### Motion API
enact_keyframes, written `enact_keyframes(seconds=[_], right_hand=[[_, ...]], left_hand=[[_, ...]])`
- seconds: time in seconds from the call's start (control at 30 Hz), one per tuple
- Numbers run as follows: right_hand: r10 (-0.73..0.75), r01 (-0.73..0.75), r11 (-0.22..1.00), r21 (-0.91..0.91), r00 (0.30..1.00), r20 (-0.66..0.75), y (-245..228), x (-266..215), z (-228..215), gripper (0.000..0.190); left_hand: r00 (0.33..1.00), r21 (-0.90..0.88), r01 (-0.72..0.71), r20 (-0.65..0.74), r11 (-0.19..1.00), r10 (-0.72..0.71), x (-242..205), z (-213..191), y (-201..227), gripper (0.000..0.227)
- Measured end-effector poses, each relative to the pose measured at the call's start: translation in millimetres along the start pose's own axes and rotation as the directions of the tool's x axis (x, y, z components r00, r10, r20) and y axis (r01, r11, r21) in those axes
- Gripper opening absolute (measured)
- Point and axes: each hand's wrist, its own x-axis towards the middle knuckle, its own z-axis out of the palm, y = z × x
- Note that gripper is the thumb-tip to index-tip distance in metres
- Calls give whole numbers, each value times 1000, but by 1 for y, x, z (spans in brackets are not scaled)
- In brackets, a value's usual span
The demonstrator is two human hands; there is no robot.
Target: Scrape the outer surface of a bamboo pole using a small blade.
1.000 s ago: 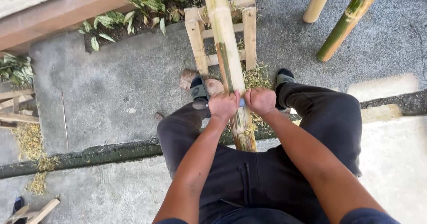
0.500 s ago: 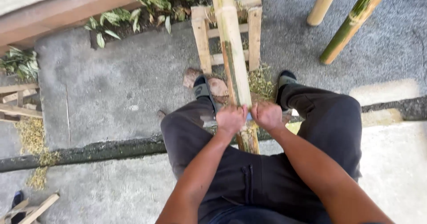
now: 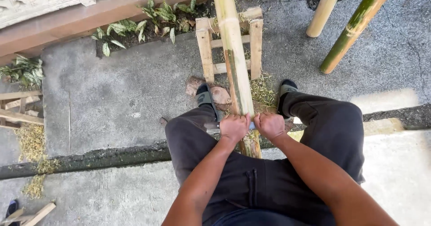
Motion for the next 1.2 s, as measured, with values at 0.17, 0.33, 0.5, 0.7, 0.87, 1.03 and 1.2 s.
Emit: enact_keyframes(seconds=[0.17,0.33,0.5,0.7,0.87,1.03,1.2], right_hand=[[49,-50,998,21,998,47,-2,3,-1,39],[57,-57,998,-3,995,86,1,-16,8,42],[114,-131,990,56,964,241,-5,-5,4,39],[-116,114,993,-31,898,-425,-31,100,-121,12],[439,-270,836,479,852,-286,23,47,-70,7],[482,-658,227,718,716,505,30,8,-10,16],[347,-698,128,705,697,627,33,-8,26,50]], left_hand=[[1000,23,15,-17,1000,-14,0,-3,1,45],[1000,13,17,-6,1000,-17,-10,-9,8,45],[998,10,57,30,998,-58,-19,3,-1,49],[695,47,490,582,870,-422,57,-27,-22,63],[645,-116,703,519,702,-561,96,-26,-27,69],[567,-450,824,675,345,-472,94,19,6,43],[665,-557,745,572,367,-480,82,30,51,31]])
